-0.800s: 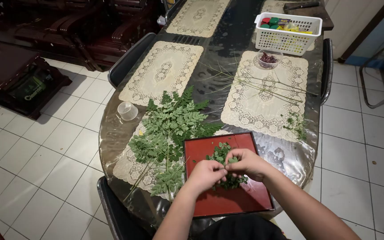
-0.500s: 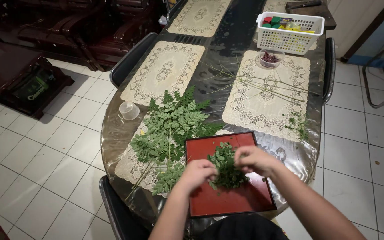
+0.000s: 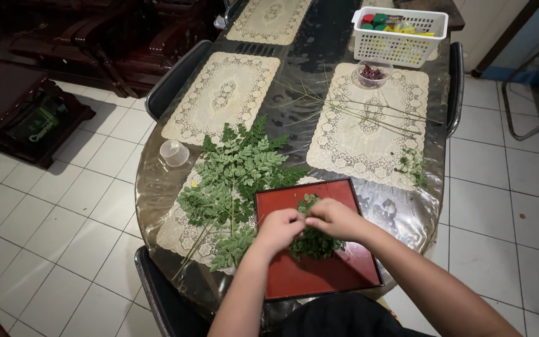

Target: The person plucks moringa leaves from their stems by hand, placing the leaves onto a red tray and setting the bare stems aside on the table.

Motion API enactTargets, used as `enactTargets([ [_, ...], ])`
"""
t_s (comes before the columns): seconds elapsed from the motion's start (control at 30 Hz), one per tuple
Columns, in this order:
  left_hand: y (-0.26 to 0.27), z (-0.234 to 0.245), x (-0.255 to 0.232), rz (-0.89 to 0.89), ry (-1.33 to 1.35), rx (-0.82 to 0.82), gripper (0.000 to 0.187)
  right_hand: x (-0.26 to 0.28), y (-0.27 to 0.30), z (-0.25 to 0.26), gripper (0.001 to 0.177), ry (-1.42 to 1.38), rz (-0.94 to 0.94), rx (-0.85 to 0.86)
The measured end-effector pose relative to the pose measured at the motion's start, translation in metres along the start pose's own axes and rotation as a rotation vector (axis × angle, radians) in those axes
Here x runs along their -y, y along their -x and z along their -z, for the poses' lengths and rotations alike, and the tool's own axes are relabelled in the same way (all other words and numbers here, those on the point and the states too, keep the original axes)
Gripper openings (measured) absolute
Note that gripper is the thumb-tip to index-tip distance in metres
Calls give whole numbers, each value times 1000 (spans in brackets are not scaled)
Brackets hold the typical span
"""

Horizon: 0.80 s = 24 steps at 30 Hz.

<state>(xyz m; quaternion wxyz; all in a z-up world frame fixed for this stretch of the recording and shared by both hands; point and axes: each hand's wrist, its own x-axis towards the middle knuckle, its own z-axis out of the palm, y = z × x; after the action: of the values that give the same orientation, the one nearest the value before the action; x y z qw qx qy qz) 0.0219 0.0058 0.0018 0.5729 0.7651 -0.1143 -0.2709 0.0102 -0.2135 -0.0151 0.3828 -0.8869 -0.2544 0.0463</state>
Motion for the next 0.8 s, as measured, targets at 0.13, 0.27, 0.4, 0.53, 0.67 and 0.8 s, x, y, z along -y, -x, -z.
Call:
enactTargets([
  [0.13, -14, -16, 2, -65, -27, -52, 13, -38, 11, -4, 27, -311, -437, -146],
  [0.27, -13, -37, 19, -367, -572, -222, 31, -108, 38, 40, 26, -622, -691, -686],
  [0.4, -3, -39, 16, -124, -704, -157, 14, -129, 60, 77, 37, -459, -832, -792],
  [0.53, -1, -2, 20, -45, -641, -269, 20, -116, 70, 100, 35, -138, -885, -874],
  [0.67, 11, 53, 46, 127, -378, -682, 34, -114, 70, 126, 45, 184, -1019, -796],
  [0.8, 29, 88, 87, 367, -636, -638, 24, -108, 58, 127, 75, 911, -885, -500],
])
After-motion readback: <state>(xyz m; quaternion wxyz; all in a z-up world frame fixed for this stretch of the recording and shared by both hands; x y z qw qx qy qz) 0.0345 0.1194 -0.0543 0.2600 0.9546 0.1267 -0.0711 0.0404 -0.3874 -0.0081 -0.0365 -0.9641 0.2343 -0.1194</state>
